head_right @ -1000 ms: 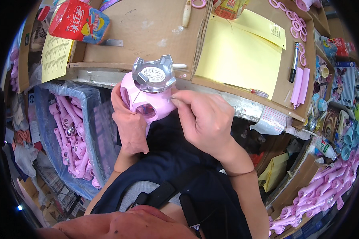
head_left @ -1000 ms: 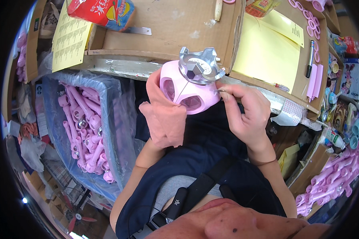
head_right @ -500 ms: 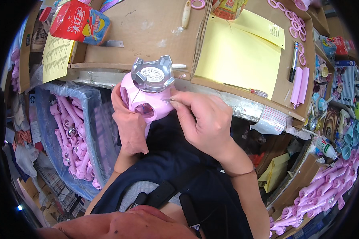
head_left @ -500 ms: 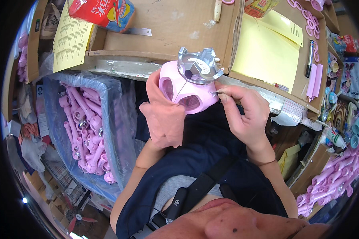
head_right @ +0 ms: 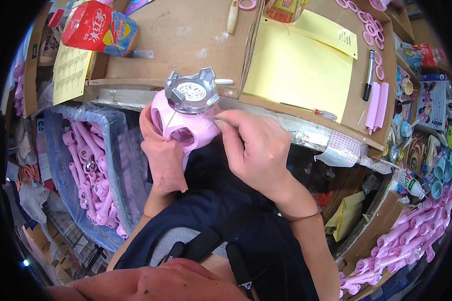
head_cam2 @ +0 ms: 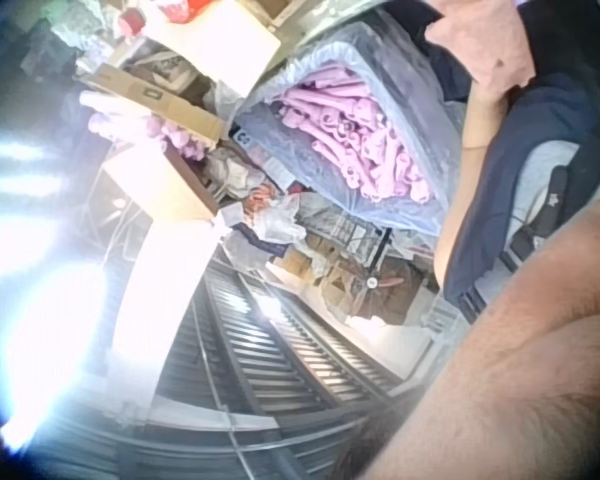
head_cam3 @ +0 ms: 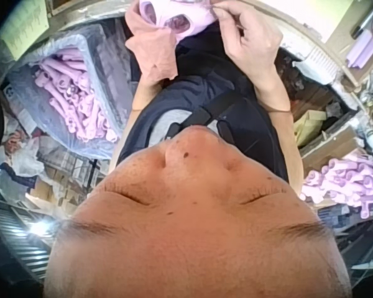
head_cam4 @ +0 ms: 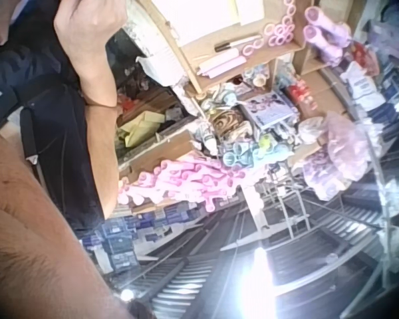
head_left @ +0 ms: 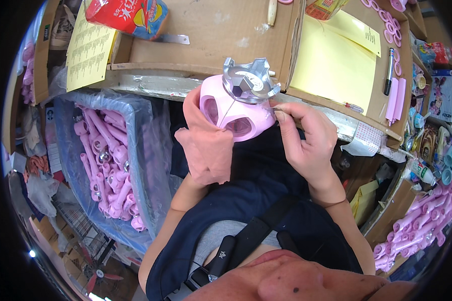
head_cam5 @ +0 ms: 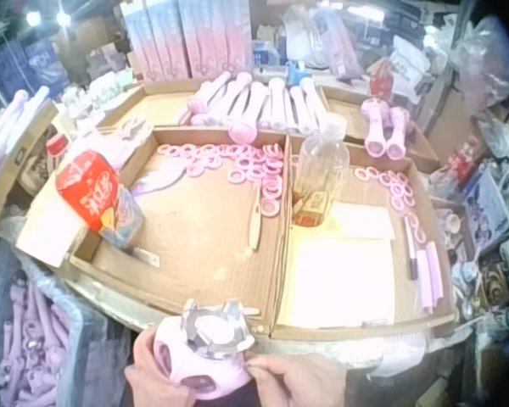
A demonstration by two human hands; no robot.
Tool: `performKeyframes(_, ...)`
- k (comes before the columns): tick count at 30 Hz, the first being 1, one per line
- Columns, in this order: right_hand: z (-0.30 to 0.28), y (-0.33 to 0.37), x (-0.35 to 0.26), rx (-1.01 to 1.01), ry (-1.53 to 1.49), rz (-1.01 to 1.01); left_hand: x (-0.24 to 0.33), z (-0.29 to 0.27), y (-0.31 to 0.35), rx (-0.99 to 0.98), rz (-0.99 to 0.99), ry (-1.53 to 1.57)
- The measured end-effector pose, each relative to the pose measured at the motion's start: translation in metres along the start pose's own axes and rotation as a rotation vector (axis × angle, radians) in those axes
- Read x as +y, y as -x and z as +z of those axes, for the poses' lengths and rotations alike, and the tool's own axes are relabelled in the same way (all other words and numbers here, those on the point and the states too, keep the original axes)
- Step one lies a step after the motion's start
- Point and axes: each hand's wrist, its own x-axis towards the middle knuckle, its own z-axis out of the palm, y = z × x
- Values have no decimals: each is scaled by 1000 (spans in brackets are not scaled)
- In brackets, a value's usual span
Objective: The person picks pink bubble maker handles from a bin, wipes them with a cloth, and attaches a metal bubble head. They then use a small tool to adjust the head and place the assembled unit on a tray. The process repeats with another handle.
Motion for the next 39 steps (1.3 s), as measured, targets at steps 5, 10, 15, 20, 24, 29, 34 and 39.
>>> performKeyframes(5,1,1,0,6,-16,-10,-4,0,-1,2,-14,38)
performKeyframes(10,2,1,0,14,-3,6,-8,1,-2,11,-3,34)
performKeyframes(15,0,1,-1,-24,30,10,-8,2,-2,-4,-10,97)
performKeyframes(20,-3,-7,2,21,-175,45,-8,2,-6,20,65,13)
performKeyframes(24,-5,-12,2,10,-88,-80,-6,1,-5,-20,-18,117)
performKeyframes(29,0,-8,-1,23,-101,-25,-5,0,-3,-2,47,41)
performKeyframes(34,8,-9,8,78,-40,-128,-6,1,-3,-10,-8,49)
performKeyframes(39,9,-7,10,85,-29,-204,-4,-1,-1,-27,-10,27)
